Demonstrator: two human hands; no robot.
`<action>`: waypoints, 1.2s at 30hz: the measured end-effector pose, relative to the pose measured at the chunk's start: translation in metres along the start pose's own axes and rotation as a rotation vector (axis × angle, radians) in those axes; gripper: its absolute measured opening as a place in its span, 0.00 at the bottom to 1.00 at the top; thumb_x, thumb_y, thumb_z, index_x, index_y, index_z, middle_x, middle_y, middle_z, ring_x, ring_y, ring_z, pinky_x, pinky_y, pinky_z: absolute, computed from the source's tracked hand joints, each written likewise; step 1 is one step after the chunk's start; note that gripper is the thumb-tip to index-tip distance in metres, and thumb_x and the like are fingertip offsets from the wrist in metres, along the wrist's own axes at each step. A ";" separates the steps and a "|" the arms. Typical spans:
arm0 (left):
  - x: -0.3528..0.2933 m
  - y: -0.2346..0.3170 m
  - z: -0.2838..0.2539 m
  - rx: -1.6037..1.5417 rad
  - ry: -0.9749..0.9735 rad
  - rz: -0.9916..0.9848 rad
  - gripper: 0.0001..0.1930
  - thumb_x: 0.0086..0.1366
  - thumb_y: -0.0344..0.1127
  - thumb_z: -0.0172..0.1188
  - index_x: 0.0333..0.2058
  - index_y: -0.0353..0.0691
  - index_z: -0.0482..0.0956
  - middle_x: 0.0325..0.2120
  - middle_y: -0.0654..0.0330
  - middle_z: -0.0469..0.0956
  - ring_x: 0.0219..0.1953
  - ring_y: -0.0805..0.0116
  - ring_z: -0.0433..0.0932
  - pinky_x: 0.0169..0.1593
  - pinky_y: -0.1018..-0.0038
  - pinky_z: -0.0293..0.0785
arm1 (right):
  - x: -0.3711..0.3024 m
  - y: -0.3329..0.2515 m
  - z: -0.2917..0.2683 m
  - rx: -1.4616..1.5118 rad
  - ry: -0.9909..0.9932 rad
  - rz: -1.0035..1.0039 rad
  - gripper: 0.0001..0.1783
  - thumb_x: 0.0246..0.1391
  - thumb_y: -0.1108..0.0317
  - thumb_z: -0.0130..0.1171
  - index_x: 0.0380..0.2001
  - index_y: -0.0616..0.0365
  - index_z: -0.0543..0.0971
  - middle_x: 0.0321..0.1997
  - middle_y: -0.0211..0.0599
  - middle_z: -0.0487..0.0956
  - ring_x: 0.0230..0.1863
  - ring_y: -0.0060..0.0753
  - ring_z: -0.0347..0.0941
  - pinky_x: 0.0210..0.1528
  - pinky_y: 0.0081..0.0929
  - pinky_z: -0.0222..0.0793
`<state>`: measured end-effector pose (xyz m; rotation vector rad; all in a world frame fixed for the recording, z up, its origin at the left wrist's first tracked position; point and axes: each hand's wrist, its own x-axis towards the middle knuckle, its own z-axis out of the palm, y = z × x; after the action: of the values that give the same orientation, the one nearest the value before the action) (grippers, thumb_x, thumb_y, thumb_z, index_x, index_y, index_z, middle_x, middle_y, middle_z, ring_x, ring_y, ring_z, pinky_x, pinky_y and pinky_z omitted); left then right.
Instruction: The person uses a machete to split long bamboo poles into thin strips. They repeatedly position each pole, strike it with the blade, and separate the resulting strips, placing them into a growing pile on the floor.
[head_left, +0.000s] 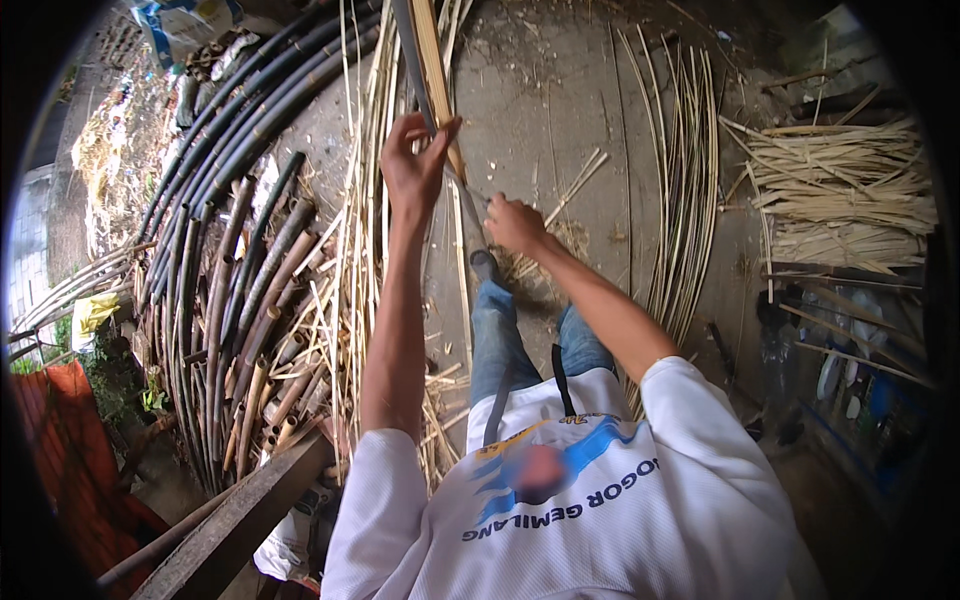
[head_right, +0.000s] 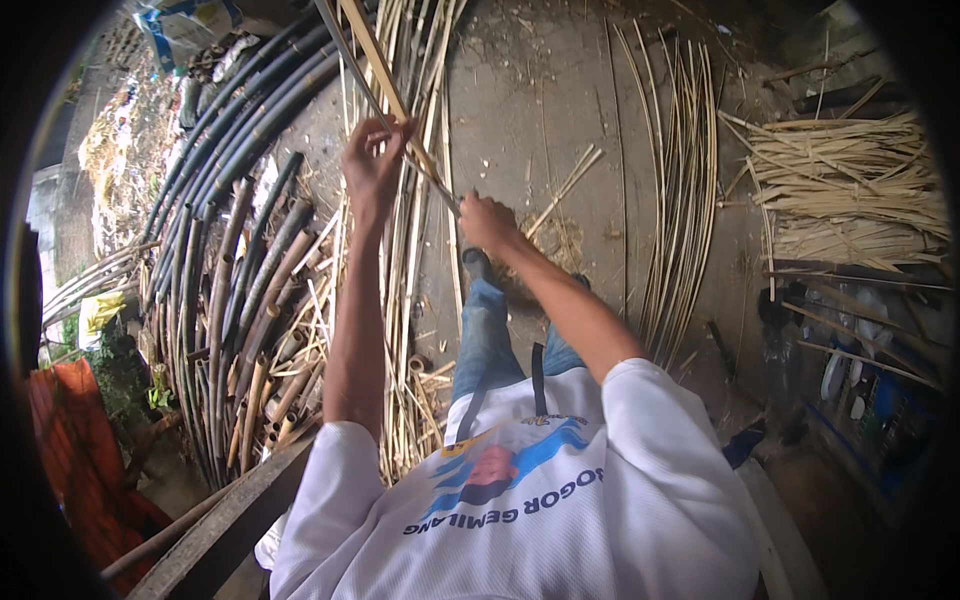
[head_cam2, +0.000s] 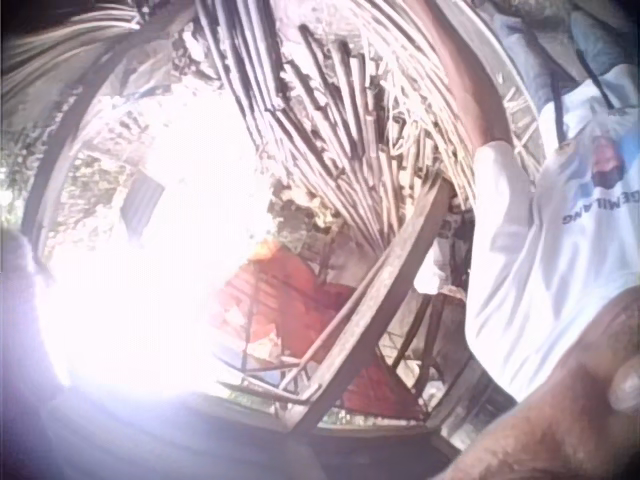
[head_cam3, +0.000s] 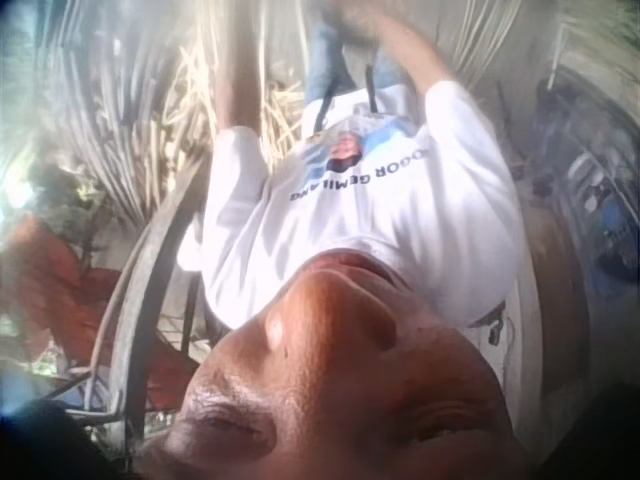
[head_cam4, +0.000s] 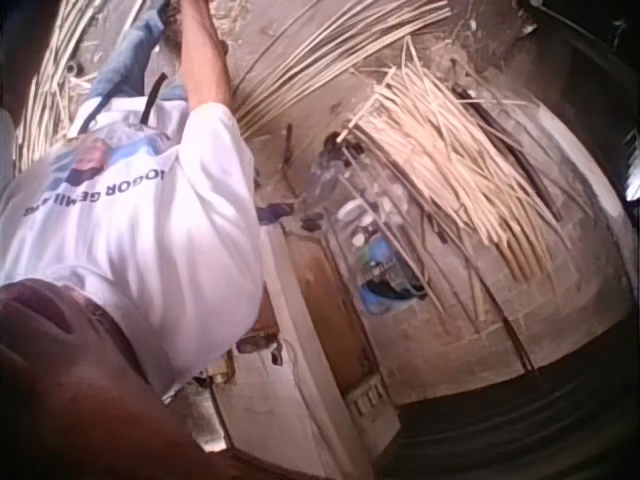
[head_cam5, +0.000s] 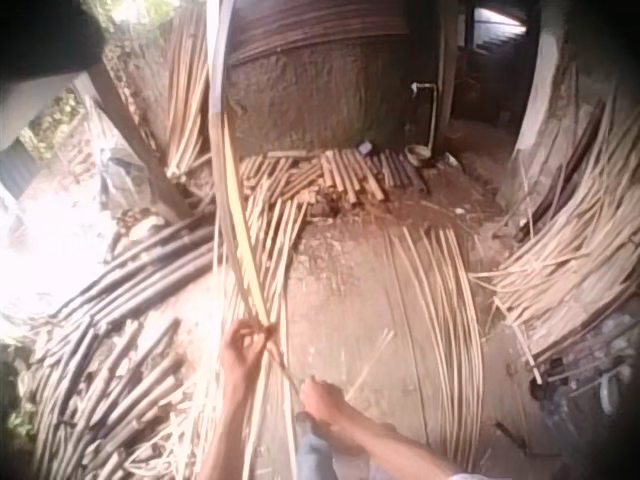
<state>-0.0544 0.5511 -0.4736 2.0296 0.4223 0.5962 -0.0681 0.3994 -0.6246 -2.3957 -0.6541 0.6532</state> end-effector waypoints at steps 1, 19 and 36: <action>0.013 -0.018 -0.002 0.201 -0.063 0.079 0.13 0.57 0.37 0.71 0.32 0.34 0.80 0.28 0.59 0.80 0.31 0.68 0.77 0.37 0.70 0.74 | 0.002 0.004 -0.004 0.036 -0.017 0.001 0.16 0.57 0.60 0.56 0.38 0.64 0.76 0.34 0.56 0.81 0.37 0.59 0.80 0.39 0.49 0.76; 0.080 -0.055 0.048 -0.126 -0.004 -0.066 0.13 0.66 0.41 0.63 0.39 0.35 0.84 0.16 0.70 0.70 0.19 0.83 0.63 0.22 0.79 0.57 | 0.072 0.001 0.017 0.236 0.140 0.058 0.20 0.54 0.59 0.60 0.32 0.71 0.77 0.25 0.56 0.80 0.30 0.49 0.81 0.31 0.44 0.74; 0.130 -0.072 0.064 0.069 -0.020 -0.070 0.19 0.59 0.49 0.69 0.35 0.36 0.84 0.10 0.70 0.68 0.09 0.83 0.56 0.14 0.81 0.48 | 0.140 0.084 0.111 -0.210 -0.143 0.070 0.16 0.63 0.64 0.53 0.41 0.71 0.73 0.23 0.42 0.77 0.19 0.36 0.73 0.19 0.32 0.68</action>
<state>0.0850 0.6089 -0.5321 2.0750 0.5065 0.5249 0.0003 0.4623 -0.7991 -2.5925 -0.7333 0.8283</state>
